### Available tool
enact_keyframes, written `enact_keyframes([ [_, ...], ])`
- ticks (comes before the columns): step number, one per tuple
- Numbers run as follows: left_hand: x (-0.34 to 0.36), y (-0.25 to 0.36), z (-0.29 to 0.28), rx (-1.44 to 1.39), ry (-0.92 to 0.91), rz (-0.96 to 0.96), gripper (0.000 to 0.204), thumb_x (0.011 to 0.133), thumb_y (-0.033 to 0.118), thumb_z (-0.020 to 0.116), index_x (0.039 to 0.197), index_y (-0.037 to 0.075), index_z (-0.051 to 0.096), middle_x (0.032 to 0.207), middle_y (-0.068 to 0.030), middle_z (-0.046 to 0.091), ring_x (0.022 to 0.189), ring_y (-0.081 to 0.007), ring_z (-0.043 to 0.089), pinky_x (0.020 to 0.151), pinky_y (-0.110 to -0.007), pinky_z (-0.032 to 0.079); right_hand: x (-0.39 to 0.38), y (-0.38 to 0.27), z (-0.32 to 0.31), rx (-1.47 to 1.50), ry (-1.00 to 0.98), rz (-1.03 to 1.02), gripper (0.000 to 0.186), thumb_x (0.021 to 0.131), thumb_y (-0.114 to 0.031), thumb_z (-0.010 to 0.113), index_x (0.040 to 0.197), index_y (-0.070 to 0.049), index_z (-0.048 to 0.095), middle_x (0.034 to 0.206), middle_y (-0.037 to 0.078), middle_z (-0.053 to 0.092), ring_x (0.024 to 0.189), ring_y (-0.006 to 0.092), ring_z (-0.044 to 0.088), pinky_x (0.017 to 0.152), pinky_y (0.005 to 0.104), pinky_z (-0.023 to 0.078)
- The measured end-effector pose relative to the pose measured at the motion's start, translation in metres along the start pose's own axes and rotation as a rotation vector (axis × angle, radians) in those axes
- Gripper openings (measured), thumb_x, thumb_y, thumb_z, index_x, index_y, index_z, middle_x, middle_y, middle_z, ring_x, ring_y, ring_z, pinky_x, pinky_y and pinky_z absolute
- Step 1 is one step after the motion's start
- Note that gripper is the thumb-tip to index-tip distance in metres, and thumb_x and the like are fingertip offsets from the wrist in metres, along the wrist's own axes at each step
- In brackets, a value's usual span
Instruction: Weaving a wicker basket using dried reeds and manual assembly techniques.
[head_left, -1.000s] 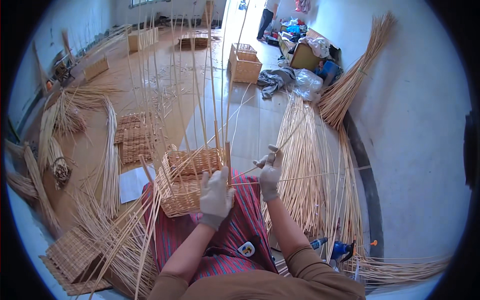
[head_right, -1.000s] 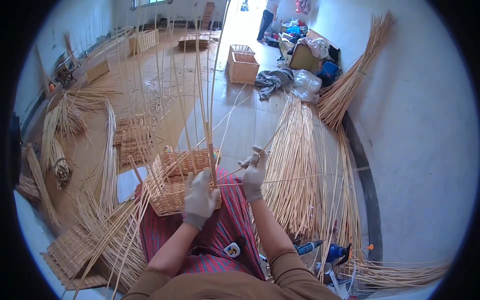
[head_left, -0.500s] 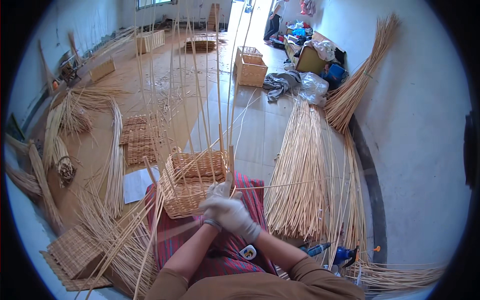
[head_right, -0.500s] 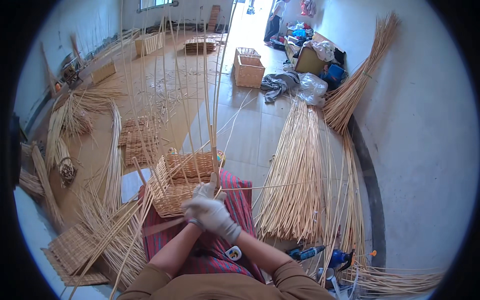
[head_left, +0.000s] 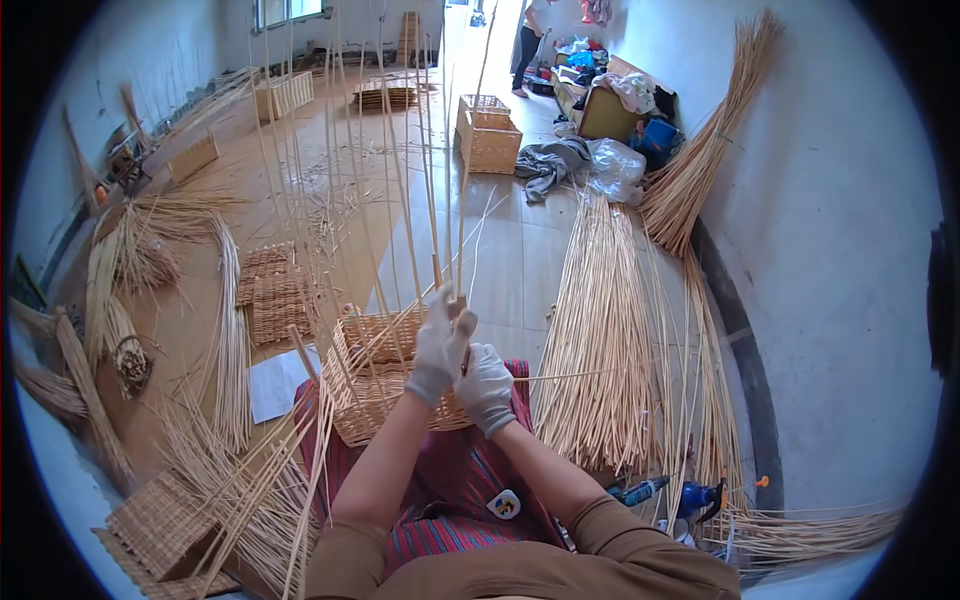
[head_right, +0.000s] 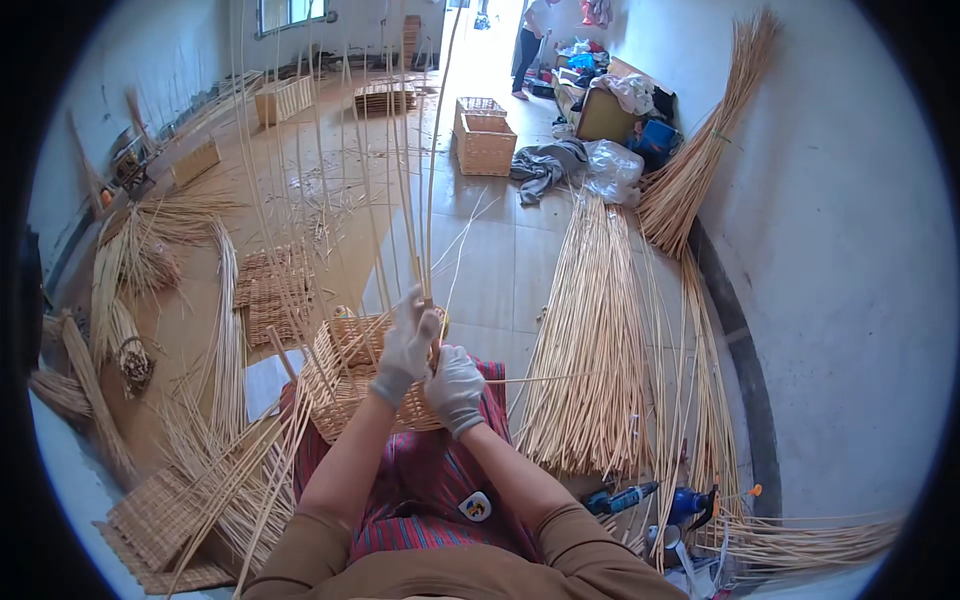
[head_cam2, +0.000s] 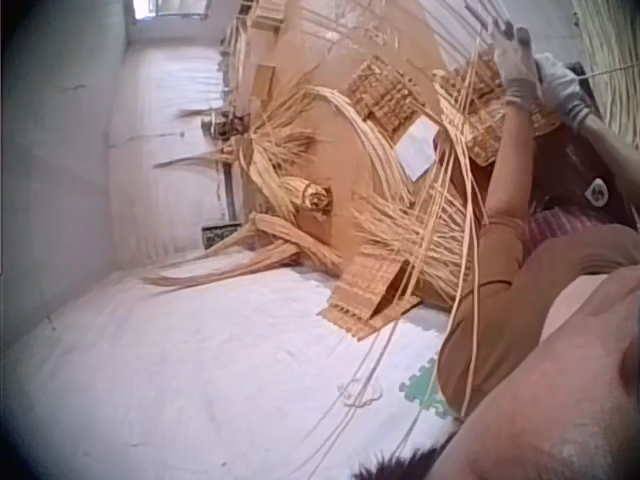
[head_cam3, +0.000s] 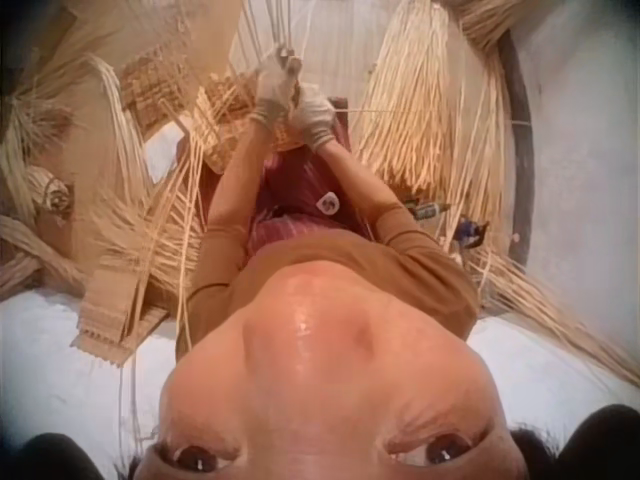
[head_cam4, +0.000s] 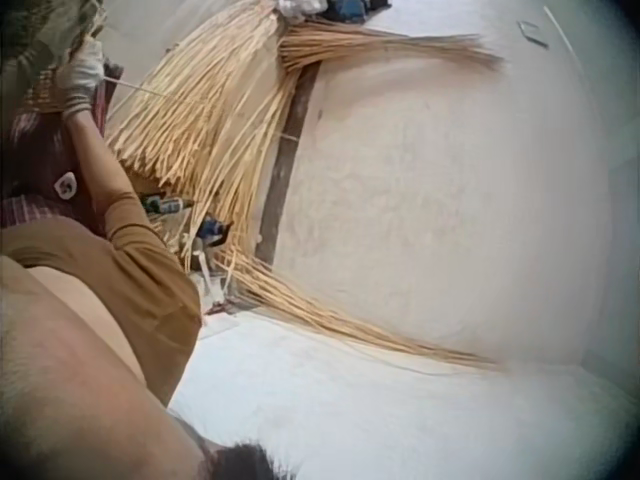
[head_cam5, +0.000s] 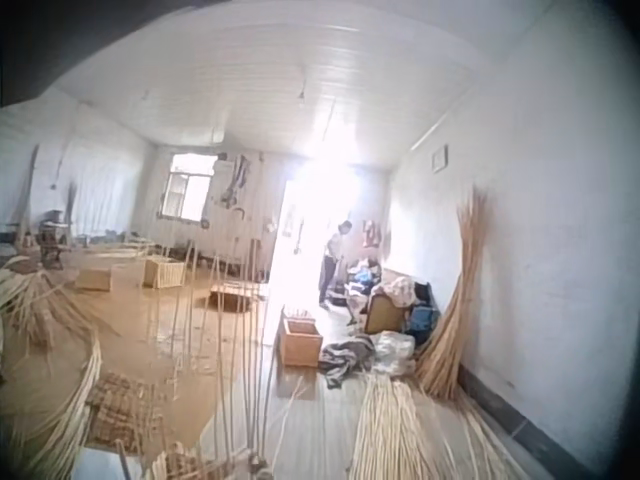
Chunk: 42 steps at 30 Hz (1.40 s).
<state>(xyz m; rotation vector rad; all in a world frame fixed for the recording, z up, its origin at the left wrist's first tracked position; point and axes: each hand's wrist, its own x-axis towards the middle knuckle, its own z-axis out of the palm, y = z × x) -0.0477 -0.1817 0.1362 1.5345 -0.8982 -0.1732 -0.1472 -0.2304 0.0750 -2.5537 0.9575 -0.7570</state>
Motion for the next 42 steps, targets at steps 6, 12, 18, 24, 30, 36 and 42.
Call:
enact_keyframes([
  [6,-0.063,-0.056,0.005,-0.166,-0.179,0.006,0.072,0.094,0.024,0.072,0.153,0.002,0.036,0.135,-0.0203,0.061,0.125,-0.0266,0.059,0.107,-0.036,0.045,0.009,0.014,0.023,0.058,0.006,0.093,0.026,0.086,-0.031,0.068,0.101,-0.012,0.063,0.084,0.016,0.065,0.08,0.0356,0.067,0.067,0.048,0.053],
  [12,-0.151,-0.058,-0.098,0.154,0.671,-0.422,0.033,0.093,0.024,0.072,0.113,-0.003,0.068,0.099,-0.0143,0.073,0.09,-0.0245,0.07,0.083,-0.038,0.054,0.019,0.005,-0.009,0.395,0.58,-0.19,0.03,0.09,-0.017,0.069,0.116,-0.003,0.063,0.1,0.015,0.066,0.092,0.0355,0.064,0.084,0.0449,0.051],
  [18,-0.165,-0.146,-0.167,-0.104,0.603,-0.339,0.05,0.094,0.039,0.072,0.125,0.0,0.065,0.124,-0.0169,0.068,0.111,-0.0297,0.066,0.096,-0.041,0.052,-0.048,-0.111,0.007,1.033,-0.131,-0.164,0.019,0.098,-0.001,0.061,0.116,-0.002,0.066,0.11,0.009,0.069,0.1,0.0168,0.066,0.087,0.0303,0.054],
  [24,-0.176,-0.092,-0.156,-0.342,0.545,-0.355,0.035,0.1,0.01,0.062,0.133,0.001,0.058,0.125,-0.0089,0.064,0.108,-0.0199,0.065,0.093,-0.027,0.055,0.024,-0.161,0.098,0.858,-0.397,0.489,0.122,0.079,-0.068,0.071,0.155,0.01,0.016,0.155,0.035,0.031,0.145,0.0433,0.034,0.119,0.0445,0.03],
  [30,-0.179,-0.069,-0.173,0.668,0.165,-0.012,0.067,0.084,0.026,0.077,0.141,0.002,0.049,0.135,-0.0267,0.057,0.126,-0.0447,0.053,0.105,-0.049,0.044,0.036,-0.153,0.149,0.951,-0.336,0.692,0.137,0.068,-0.063,0.083,0.156,0.009,0.006,0.157,0.036,0.024,0.144,0.0473,0.033,0.118,0.0496,0.033],
  [36,-0.165,-0.101,-0.203,0.966,0.069,0.084,0.068,0.077,0.042,0.08,0.135,0.025,0.051,0.098,-0.0125,0.065,0.082,-0.0401,0.065,0.069,-0.054,0.051,0.029,-0.173,0.134,1.263,-0.089,0.561,0.1,0.084,-0.026,0.083,0.157,0.004,0.022,0.126,0.018,0.059,0.11,0.0204,0.057,0.096,0.0321,0.047],
  [42,-0.168,-0.09,-0.198,0.954,-0.041,-0.299,0.076,0.077,0.041,0.078,0.144,0.028,0.045,0.108,-0.015,0.067,0.091,-0.041,0.068,0.077,-0.054,0.053,0.024,-0.18,0.097,1.333,-0.337,0.105,0.04,0.097,-0.032,0.07,0.122,-0.001,0.063,0.082,-0.001,0.063,0.071,0.0092,0.055,0.067,0.0282,0.047],
])
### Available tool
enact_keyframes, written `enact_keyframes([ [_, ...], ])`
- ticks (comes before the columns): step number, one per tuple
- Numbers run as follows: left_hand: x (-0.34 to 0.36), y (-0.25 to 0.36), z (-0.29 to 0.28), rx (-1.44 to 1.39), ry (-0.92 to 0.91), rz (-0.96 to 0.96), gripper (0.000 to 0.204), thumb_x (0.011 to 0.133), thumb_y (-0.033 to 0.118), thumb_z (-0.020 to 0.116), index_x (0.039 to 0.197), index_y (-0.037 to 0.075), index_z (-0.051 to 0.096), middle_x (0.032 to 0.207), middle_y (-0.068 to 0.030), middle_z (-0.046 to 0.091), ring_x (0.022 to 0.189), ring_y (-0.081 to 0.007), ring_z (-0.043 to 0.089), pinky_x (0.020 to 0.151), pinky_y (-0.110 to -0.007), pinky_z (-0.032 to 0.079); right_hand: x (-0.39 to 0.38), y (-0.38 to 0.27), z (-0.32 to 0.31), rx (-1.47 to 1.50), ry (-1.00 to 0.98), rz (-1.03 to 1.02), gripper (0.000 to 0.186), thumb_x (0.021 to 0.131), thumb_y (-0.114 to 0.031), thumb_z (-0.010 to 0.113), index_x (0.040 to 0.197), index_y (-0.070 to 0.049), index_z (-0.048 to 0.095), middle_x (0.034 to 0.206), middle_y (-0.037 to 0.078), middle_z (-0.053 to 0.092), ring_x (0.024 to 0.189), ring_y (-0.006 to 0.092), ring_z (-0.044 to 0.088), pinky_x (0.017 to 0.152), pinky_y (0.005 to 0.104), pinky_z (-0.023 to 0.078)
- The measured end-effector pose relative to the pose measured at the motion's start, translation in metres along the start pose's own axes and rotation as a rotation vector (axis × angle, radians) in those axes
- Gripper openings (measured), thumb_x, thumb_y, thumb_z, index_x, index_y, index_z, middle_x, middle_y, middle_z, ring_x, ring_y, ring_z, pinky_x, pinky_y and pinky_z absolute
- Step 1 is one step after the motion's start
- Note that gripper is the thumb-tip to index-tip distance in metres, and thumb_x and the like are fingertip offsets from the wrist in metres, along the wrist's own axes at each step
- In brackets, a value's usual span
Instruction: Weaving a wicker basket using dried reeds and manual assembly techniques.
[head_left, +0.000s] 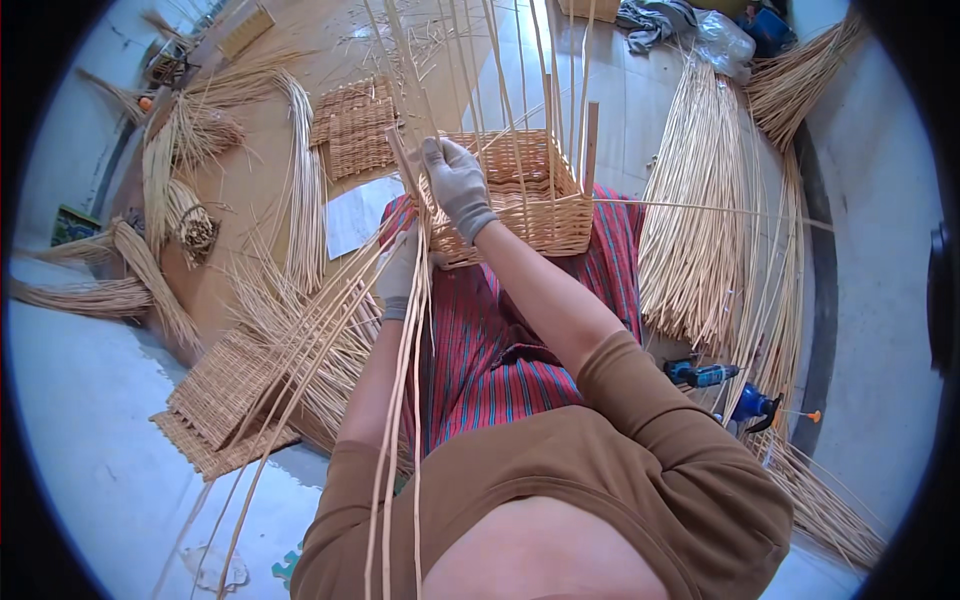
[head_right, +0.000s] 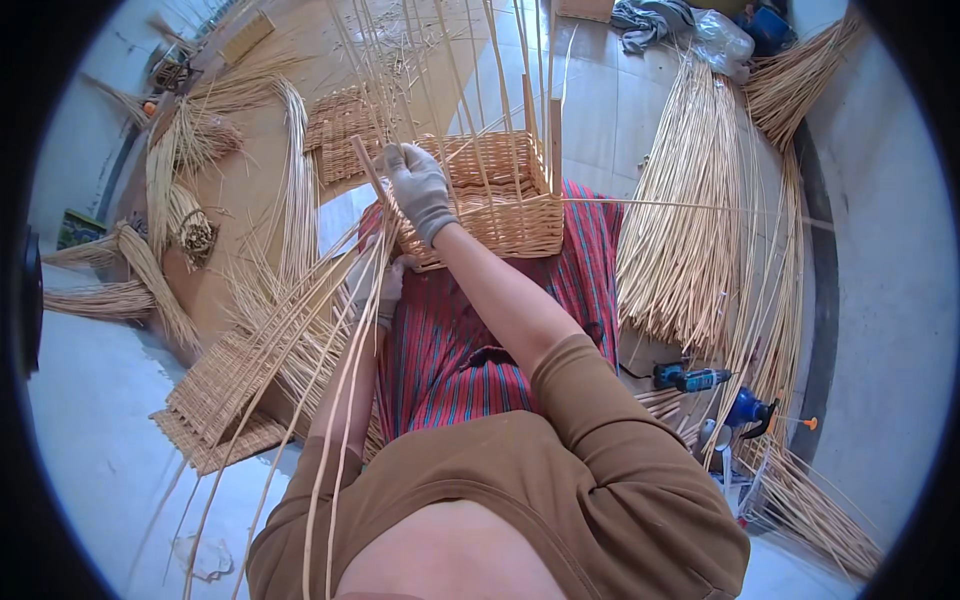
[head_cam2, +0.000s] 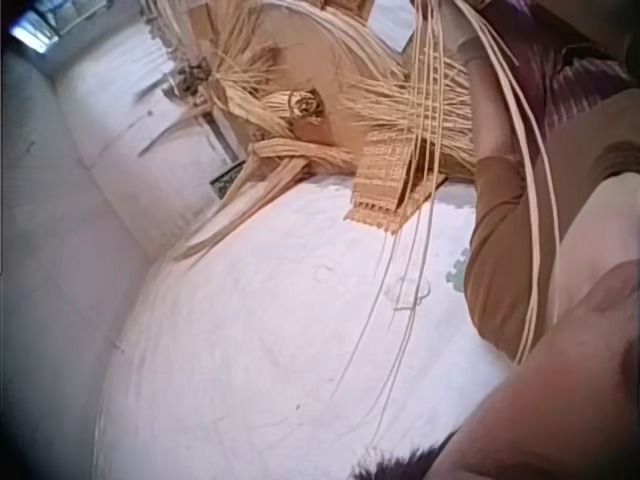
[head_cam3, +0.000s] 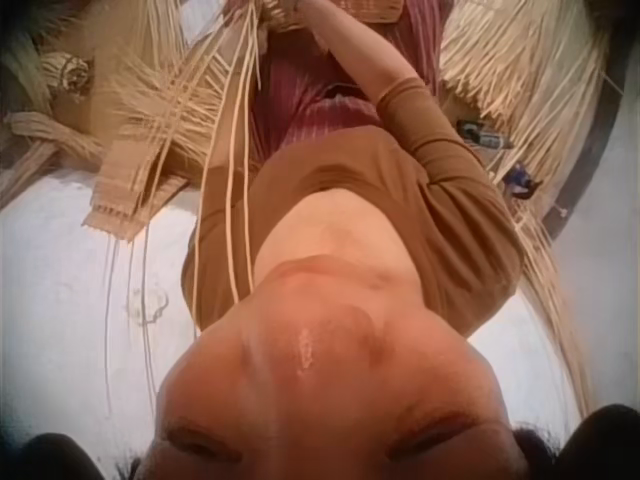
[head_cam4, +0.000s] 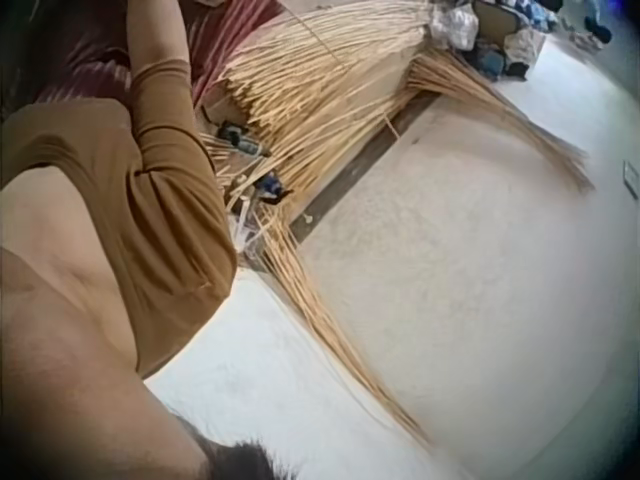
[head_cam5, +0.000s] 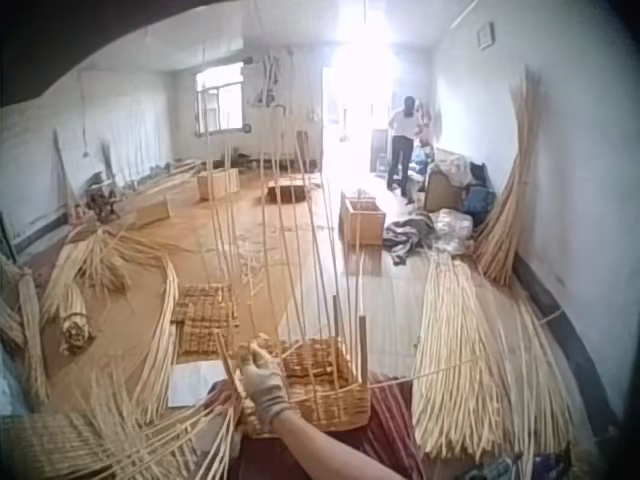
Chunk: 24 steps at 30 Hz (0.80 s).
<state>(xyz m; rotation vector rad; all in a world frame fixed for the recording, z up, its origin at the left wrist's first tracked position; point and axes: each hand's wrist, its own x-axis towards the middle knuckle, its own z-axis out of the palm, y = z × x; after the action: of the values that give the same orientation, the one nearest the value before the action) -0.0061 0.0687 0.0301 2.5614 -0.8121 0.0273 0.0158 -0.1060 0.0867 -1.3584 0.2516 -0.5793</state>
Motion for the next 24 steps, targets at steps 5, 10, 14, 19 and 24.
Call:
enact_keyframes([
  [5,0.002,0.009,-0.003,-0.04,0.04,0.019,0.072,0.075,0.037,0.082,0.139,0.021,0.053,0.117,-0.0149,0.068,0.102,-0.0372,0.068,0.084,-0.049,0.052,-0.006,-0.05,0.003,-0.434,-0.059,0.094,0.073,0.082,-0.047,0.083,0.133,-0.003,0.057,0.1,0.01,0.069,0.089,0.0184,0.064,0.081,0.0355,0.053],
  [10,0.001,0.009,0.004,-0.376,-0.019,-0.077,0.064,0.081,0.036,0.079,0.138,0.027,0.052,0.099,-0.0099,0.071,0.087,-0.0334,0.069,0.077,-0.046,0.053,-0.006,-0.095,0.008,-0.064,-0.125,-0.671,0.049,0.099,-0.033,0.065,0.135,-0.001,0.055,0.125,0.012,0.063,0.117,0.0193,0.059,0.103,0.0336,0.047],
  [14,0.004,-0.005,0.016,-0.151,0.204,0.181,0.045,0.091,0.046,0.07,0.128,0.022,0.062,0.098,-0.0048,0.073,0.086,-0.0257,0.07,0.08,-0.042,0.054,-0.045,-0.053,-0.024,-0.01,-0.045,-0.186,0.023,0.106,-0.024,0.054,0.112,-0.003,0.063,0.097,0.003,0.063,0.089,0.0133,0.061,0.087,0.0302,0.052],
  [19,0.01,-0.008,0.008,-0.554,-0.009,0.13,0.04,0.1,0.047,0.055,0.118,0.013,0.066,0.079,-0.0053,0.073,0.064,-0.0183,0.069,0.064,-0.035,0.055,-0.091,0.008,-0.123,0.786,-0.001,-0.003,0.023,0.107,-0.026,0.052,0.1,-0.006,0.061,0.077,0.002,0.059,0.073,0.0165,0.063,0.079,0.0347,0.056],
  [24,-0.013,0.019,0.031,-0.333,0.336,0.258,0.026,0.094,0.015,0.069,0.117,0.003,0.065,0.11,-0.0174,0.07,0.095,-0.0302,0.07,0.09,-0.04,0.055,-0.089,-0.008,-0.16,0.195,0.236,0.164,0.009,0.1,-0.016,0.065,0.102,-0.007,0.067,0.089,0.005,0.072,0.077,0.0148,0.067,0.071,0.0279,0.056],
])
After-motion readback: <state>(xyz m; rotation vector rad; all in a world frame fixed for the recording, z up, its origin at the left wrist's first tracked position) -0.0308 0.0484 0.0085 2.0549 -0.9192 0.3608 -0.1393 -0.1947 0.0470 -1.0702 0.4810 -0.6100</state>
